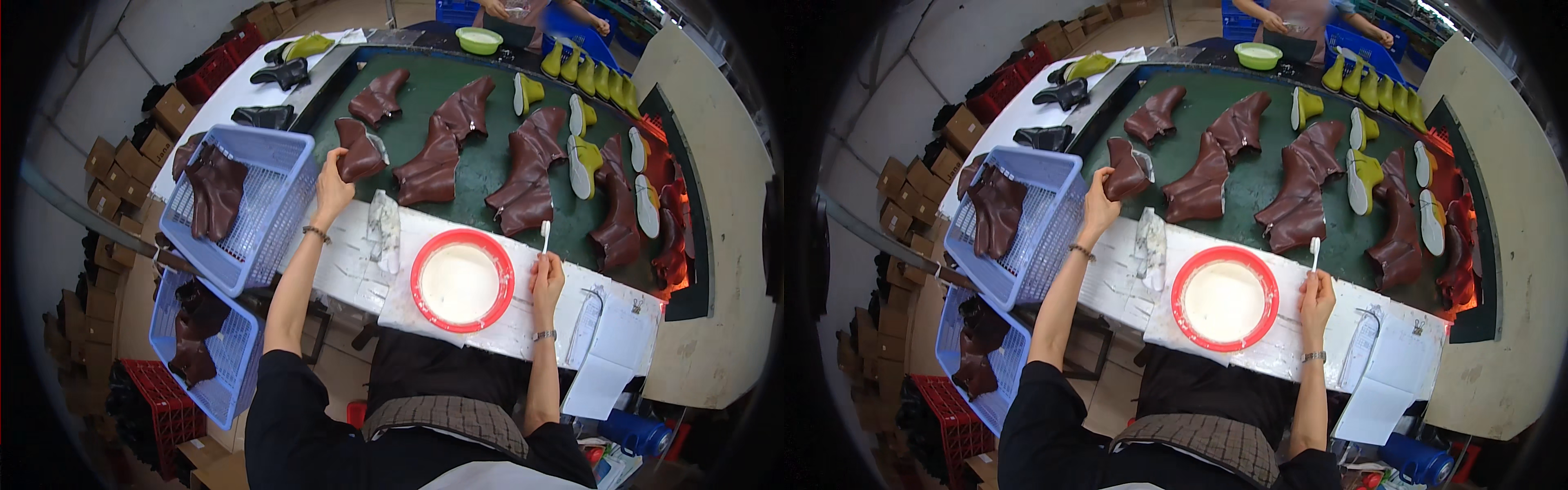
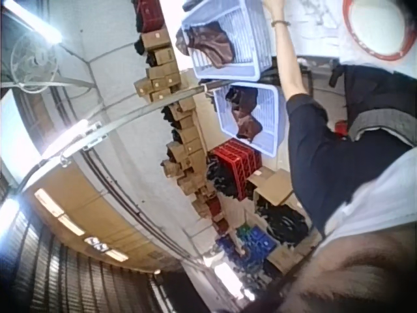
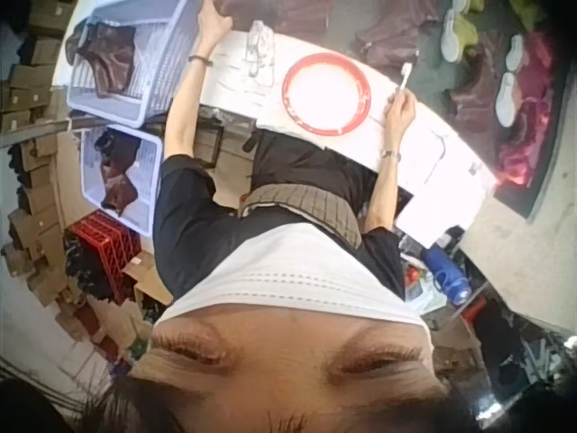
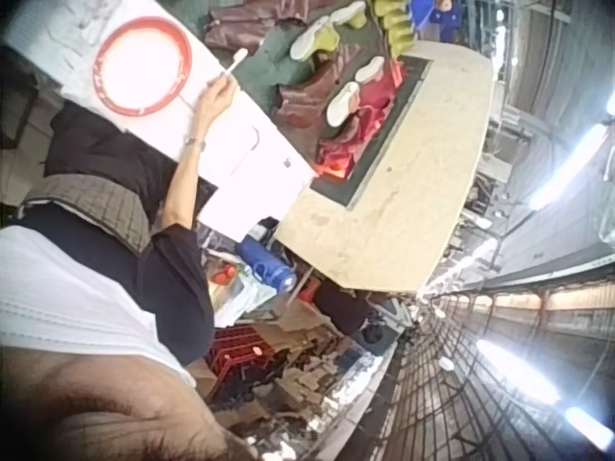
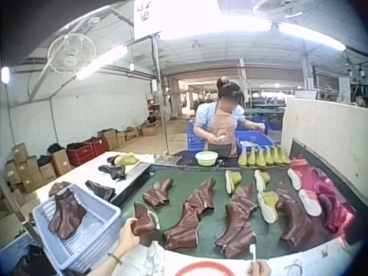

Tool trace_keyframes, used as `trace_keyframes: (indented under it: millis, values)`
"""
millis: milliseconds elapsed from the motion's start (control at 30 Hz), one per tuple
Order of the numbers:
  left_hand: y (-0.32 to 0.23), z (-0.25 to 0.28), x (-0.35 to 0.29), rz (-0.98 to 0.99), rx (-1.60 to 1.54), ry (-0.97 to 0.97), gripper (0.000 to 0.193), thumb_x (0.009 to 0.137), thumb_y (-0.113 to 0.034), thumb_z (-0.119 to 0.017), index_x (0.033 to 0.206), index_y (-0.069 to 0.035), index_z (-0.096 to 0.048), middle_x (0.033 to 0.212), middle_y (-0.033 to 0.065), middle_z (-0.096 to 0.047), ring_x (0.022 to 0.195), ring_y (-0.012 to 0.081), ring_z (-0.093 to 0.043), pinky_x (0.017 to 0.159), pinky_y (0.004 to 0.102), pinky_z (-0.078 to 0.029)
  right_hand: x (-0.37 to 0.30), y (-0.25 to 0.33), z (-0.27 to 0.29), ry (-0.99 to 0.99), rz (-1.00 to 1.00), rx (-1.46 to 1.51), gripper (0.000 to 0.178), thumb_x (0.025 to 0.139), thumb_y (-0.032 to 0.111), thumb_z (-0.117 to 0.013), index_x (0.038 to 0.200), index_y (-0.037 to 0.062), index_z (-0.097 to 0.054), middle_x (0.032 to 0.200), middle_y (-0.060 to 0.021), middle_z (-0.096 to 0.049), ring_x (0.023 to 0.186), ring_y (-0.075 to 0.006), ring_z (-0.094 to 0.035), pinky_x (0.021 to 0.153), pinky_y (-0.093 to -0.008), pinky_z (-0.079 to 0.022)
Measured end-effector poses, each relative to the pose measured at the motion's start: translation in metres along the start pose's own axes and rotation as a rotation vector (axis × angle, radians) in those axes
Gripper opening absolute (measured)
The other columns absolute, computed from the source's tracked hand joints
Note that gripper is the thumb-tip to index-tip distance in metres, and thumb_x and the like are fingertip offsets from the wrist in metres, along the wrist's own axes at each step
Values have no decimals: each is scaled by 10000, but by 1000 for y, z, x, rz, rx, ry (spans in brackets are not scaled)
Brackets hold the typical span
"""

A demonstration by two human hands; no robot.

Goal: Applying adhesive to the edges of leather shoe upper components using a brush and a bowl of glue.

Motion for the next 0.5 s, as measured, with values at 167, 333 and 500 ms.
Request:
trace_keyframes:
  millis: [167,333,500]
  values:
    - [66,-12,18,49,318,115,699,735,49,-785,1334,-186,-514,1404,179,-561,1303,423,-530,1041,517,-464,-1,1,-8,21,-13,44,197,1104,192,-546,1060,21,-636,718,19,-552,475,-23,-410,409,-212,-299]
    - [-29,-77,13,-98,391,173,999,671,-265,-945,1524,-244,-427,1465,240,-488,1333,471,-466,1084,572,-426,1,-4,14,-17,-32,26,193,1105,182,-539,1073,20,-637,727,18,-558,479,-21,-410,416,-203,-304]
    - [-51,-125,-5,-42,256,580,1239,562,-395,-996,1604,-250,-342,1411,250,-509,1241,477,-529,1035,573,-472,3,1,-4,21,-34,45,186,1106,175,-536,1079,20,-637,725,20,-555,483,-20,-410,415,-200,-304]
Point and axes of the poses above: each hand's wrist, its own x-axis towards the middle knuckle, its own z-axis out of the back of the hand, y = z × x, the point moved 6 cm from there along x, towards the middle knuckle
